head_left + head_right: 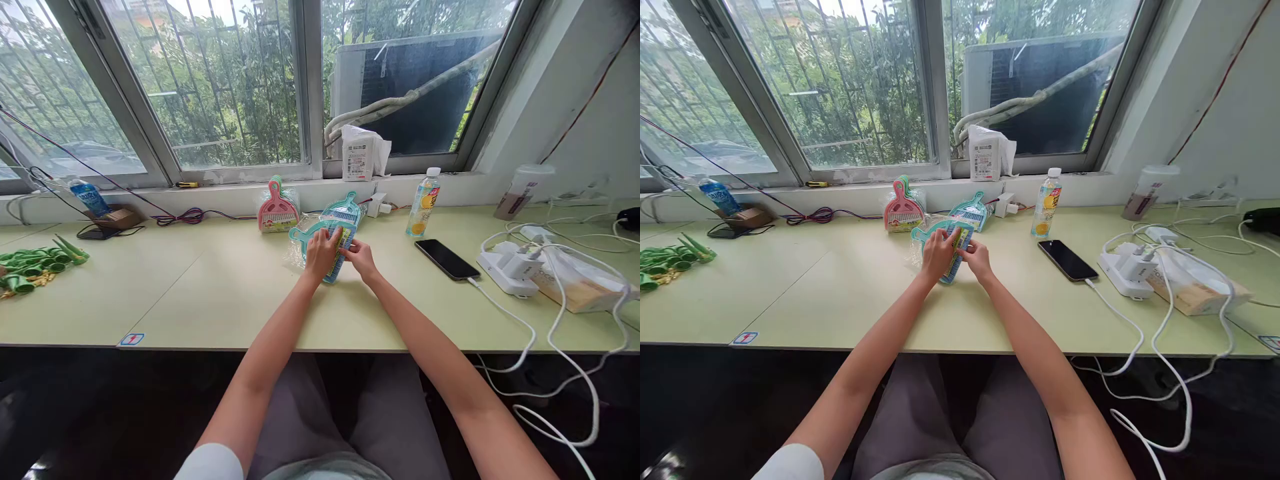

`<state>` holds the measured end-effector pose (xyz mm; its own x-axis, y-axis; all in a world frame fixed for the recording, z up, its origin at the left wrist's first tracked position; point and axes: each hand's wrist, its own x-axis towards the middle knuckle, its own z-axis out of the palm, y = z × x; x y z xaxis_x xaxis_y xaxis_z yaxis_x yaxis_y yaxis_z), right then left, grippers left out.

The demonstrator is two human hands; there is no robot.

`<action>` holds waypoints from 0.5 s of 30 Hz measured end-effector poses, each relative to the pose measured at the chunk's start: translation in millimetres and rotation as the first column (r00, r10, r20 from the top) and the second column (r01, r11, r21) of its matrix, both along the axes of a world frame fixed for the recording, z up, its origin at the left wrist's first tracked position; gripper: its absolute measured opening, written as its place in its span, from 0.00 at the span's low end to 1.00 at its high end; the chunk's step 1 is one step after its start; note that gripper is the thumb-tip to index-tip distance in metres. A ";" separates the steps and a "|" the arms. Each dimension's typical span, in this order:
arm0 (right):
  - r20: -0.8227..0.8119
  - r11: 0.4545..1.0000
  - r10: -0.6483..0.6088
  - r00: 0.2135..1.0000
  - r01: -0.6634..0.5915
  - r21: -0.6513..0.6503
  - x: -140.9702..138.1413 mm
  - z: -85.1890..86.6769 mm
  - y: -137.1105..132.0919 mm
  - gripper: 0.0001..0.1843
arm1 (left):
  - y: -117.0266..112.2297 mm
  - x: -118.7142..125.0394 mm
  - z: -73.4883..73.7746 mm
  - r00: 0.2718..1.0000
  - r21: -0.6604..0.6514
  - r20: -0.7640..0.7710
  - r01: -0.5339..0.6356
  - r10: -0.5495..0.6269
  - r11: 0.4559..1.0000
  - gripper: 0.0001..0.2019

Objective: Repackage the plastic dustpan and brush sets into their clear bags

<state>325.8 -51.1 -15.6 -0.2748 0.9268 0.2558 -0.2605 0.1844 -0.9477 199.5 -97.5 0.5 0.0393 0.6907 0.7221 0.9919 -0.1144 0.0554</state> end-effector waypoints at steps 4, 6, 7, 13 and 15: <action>0.018 1.000 -0.007 1.000 0.008 -0.005 0.1 0.4 -0.6 0.26 | 0.0 1.5 0.5 1.000 -0.017 0.004 -0.024 0.024 1.000 0.22; 0.012 1.000 -0.009 1.000 0.009 -0.010 0.0 -0.2 0.0 0.26 | -0.2 2.1 1.0 1.000 -0.029 0.022 -0.021 0.022 0.999 0.22; 0.008 1.000 -0.011 1.000 0.011 -0.014 0.0 -0.6 0.4 0.25 | -0.2 2.4 1.0 0.999 -0.030 0.031 -0.016 0.017 0.999 0.22; -0.050 0.997 -0.056 0.997 0.053 -0.053 1.1 -2.2 2.9 0.23 | 4.6 2.7 -4.6 0.998 -0.025 0.015 0.060 -0.060 0.998 0.24; -0.095 0.994 -0.092 0.991 0.086 -0.067 2.5 -2.1 3.6 0.21 | 7.3 2.0 -7.2 0.994 -0.040 0.022 0.111 -0.110 0.993 0.24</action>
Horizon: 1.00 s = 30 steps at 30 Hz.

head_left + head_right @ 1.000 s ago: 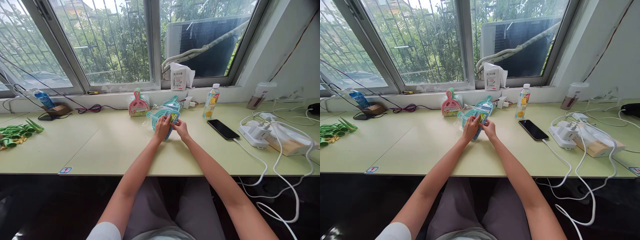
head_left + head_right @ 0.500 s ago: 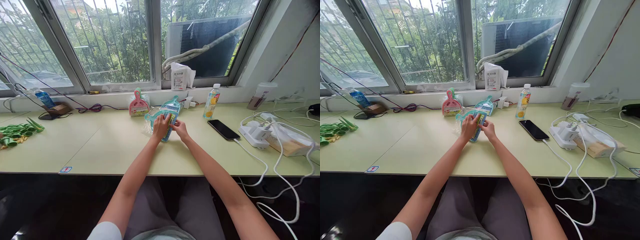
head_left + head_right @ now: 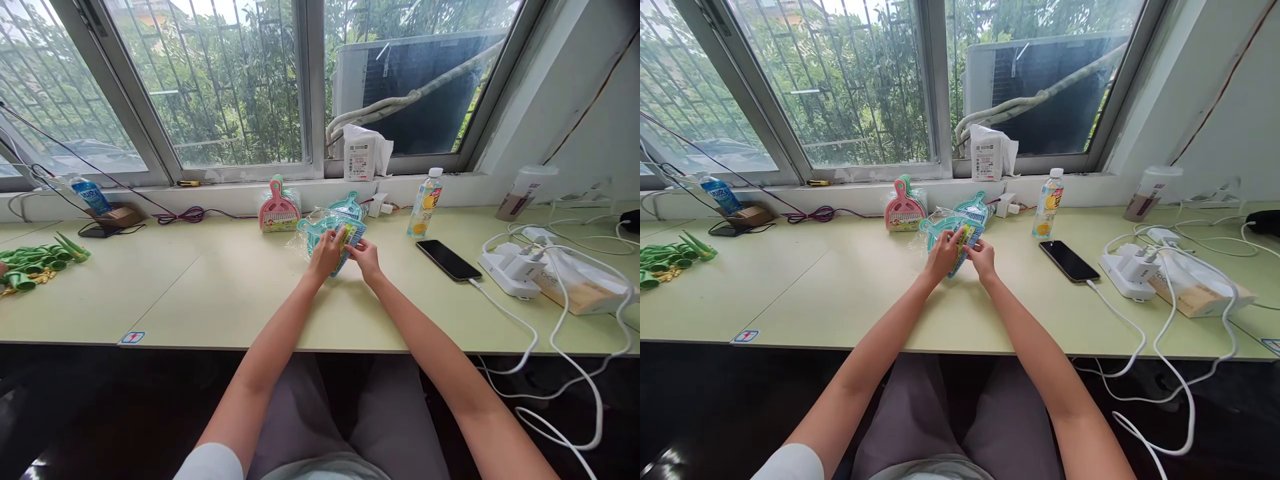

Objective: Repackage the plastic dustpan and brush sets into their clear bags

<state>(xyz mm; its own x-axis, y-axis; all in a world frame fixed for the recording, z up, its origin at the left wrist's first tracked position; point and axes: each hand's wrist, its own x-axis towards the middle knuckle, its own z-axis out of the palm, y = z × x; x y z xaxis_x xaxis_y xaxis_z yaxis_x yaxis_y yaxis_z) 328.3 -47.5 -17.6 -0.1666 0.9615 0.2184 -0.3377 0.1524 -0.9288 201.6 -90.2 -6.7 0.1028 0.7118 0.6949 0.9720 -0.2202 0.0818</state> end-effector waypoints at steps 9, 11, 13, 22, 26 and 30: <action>-0.142 0.990 -0.130 0.981 0.119 -0.081 9.3 3.6 2.7 0.15 | -3.2 8.0 -1.6 0.956 0.036 0.144 0.251 -0.254 0.967 0.21; -0.173 0.988 -0.137 0.975 0.122 -0.095 11.0 5.0 3.2 0.15 | -5.7 8.1 3.7 0.930 0.169 0.316 0.141 -0.189 0.975 0.21; -0.197 0.988 -0.138 0.971 0.120 -0.100 12.0 6.2 3.6 0.16 | -5.0 3.1 10.1 0.820 0.271 0.563 -0.064 -0.104 0.960 0.27; -0.274 0.981 -0.179 0.945 0.150 -0.123 10.1 2.5 5.3 0.18 | 7.3 -6.4 7.7 -0.123 0.020 0.989 0.662 0.082 0.750 0.29; -0.321 0.960 -0.261 0.910 0.211 -0.185 17.1 3.3 12.7 0.18 | -0.5 11.0 4.2 -0.114 0.023 0.983 0.847 0.140 0.530 0.28; -0.327 0.969 -0.223 0.918 0.172 -0.178 16.8 3.8 13.5 0.16 | 1.5 8.3 6.2 -0.185 0.080 0.978 0.771 0.101 0.632 0.22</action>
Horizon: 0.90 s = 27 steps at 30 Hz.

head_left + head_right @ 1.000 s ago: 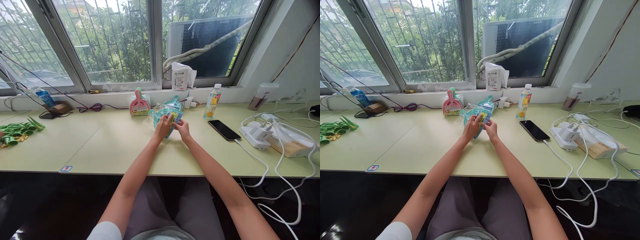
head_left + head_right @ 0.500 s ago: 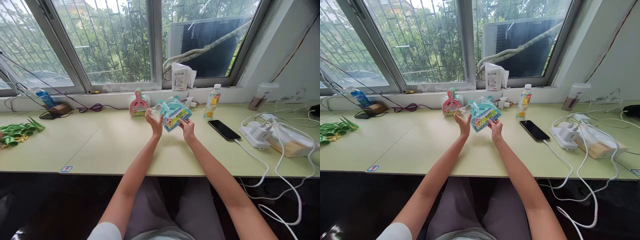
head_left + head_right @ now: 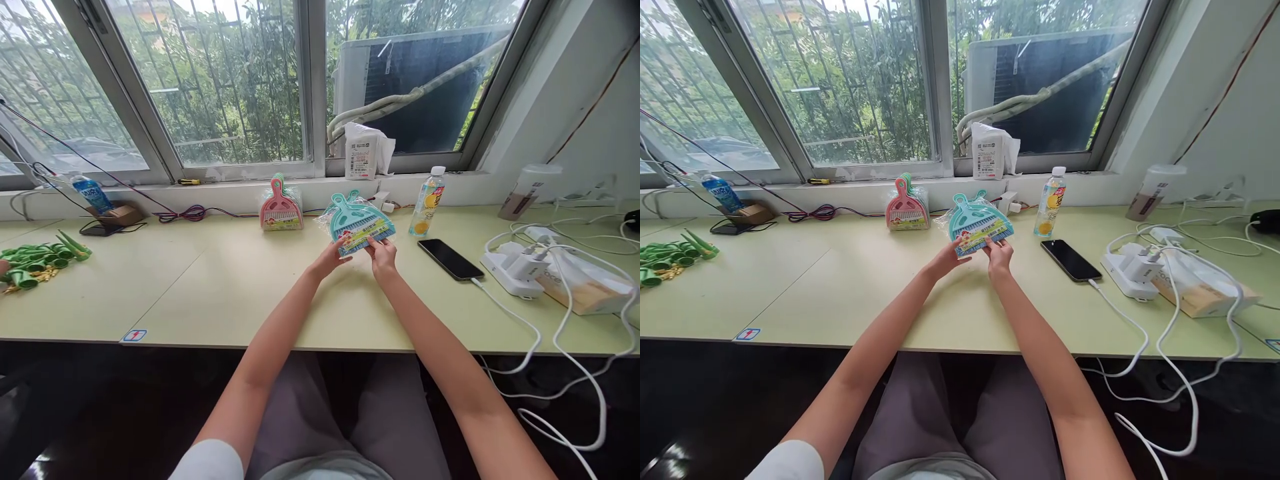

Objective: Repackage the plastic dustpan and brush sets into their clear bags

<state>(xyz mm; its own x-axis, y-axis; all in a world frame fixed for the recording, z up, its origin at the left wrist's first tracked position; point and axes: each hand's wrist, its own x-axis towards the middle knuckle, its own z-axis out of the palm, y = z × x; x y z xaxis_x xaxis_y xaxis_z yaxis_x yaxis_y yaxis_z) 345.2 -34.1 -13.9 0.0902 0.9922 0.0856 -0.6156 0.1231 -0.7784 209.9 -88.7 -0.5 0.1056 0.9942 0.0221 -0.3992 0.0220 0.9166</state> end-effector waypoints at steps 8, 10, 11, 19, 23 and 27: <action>0.043 0.999 0.042 0.998 -0.041 -0.028 -9.9 -5.5 -7.5 0.13 | -1.1 -14.7 0.9 0.997 0.020 0.051 -0.054 0.052 0.998 0.15; 0.048 0.999 0.038 0.998 -0.037 -0.015 -7.5 -5.3 -5.6 0.12 | -1.8 -12.6 -0.6 0.999 0.024 0.041 -0.032 0.031 0.999 0.16; 0.053 0.999 0.044 0.998 -0.044 -0.009 -6.4 -5.2 -4.3 0.12 | -1.5 -12.1 -1.7 0.999 0.026 0.030 -0.038 0.037 0.999 0.16; 0.276 0.922 0.386 0.880 -0.360 -0.143 6.9 -8.4 12.2 0.05 | 8.7 -33.4 -10.4 0.985 -0.073 -0.020 -0.174 0.173 0.982 0.21; 0.578 0.974 0.173 0.797 -0.227 0.021 19.9 -6.6 20.3 0.09 | 11.4 -49.8 -10.5 0.960 -0.145 0.085 -0.252 0.266 0.957 0.22; 0.742 0.823 -0.414 0.528 -0.133 0.553 27.2 -2.4 20.3 0.17 | 14.2 -61.1 -12.5 0.932 -0.215 0.153 -0.294 0.330 0.931 0.23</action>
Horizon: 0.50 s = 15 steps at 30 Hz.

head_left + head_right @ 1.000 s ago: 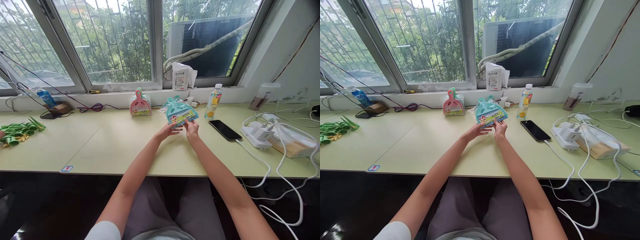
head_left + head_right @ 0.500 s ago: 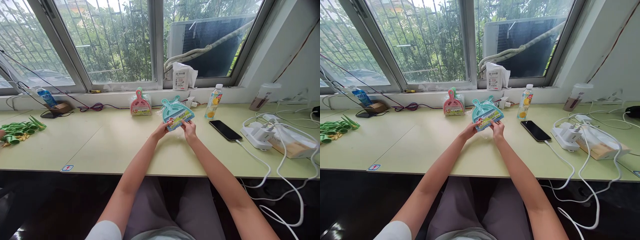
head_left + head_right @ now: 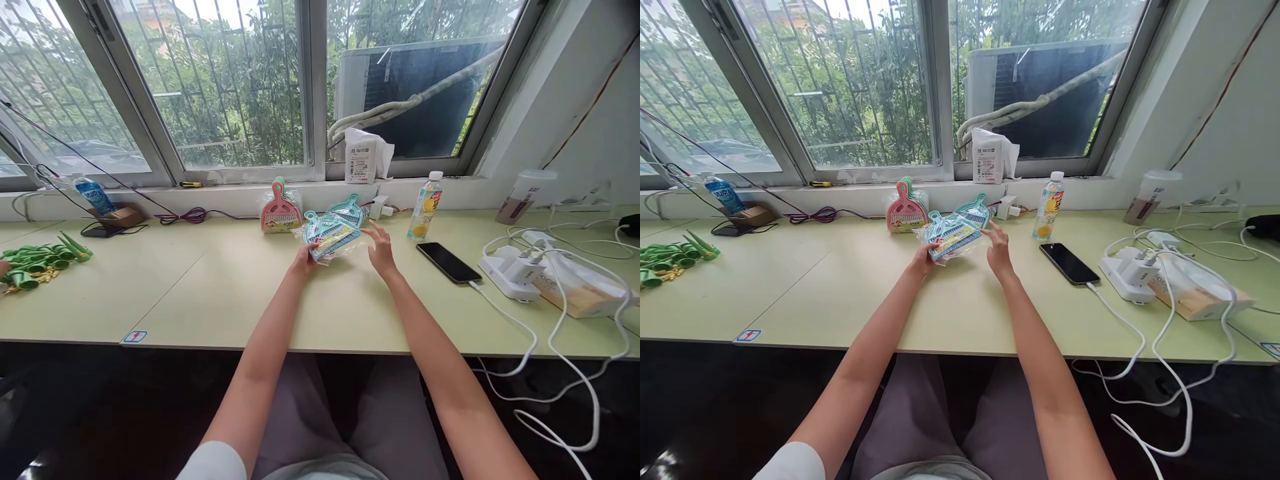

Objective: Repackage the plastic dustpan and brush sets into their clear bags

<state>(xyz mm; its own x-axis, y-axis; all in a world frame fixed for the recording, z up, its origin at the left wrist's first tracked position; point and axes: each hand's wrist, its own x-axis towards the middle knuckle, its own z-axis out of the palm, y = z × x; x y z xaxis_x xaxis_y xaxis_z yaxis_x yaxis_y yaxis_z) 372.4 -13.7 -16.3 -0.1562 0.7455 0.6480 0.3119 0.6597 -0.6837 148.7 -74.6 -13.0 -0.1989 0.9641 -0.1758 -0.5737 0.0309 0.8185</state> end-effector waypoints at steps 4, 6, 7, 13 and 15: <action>0.184 0.987 -0.069 0.980 0.040 0.158 -0.4 -2.3 -0.8 0.15 | 1.3 -3.0 -2.8 0.999 -0.021 -0.033 -0.017 0.016 1.000 0.24; 0.118 0.990 -0.085 0.989 0.071 0.119 -1.0 -5.7 2.3 0.06 | 0.2 -2.9 -3.3 0.995 -0.030 -0.069 0.064 -0.066 0.997 0.25; 0.072 0.993 -0.079 0.994 0.072 0.092 -0.9 -7.6 4.6 0.04 | -0.7 -2.5 -3.1 0.989 -0.046 -0.086 0.113 -0.117 0.993 0.26; -0.029 0.996 -0.080 0.996 0.079 -0.048 2.2 -17.6 17.6 0.08 | -5.1 3.2 -0.4 0.939 -0.191 -0.216 0.229 -0.268 0.955 0.21; -0.018 0.994 -0.093 0.995 0.092 -0.064 2.3 -19.5 19.0 0.08 | -6.5 4.2 0.0 0.908 -0.184 -0.247 0.299 -0.339 0.936 0.19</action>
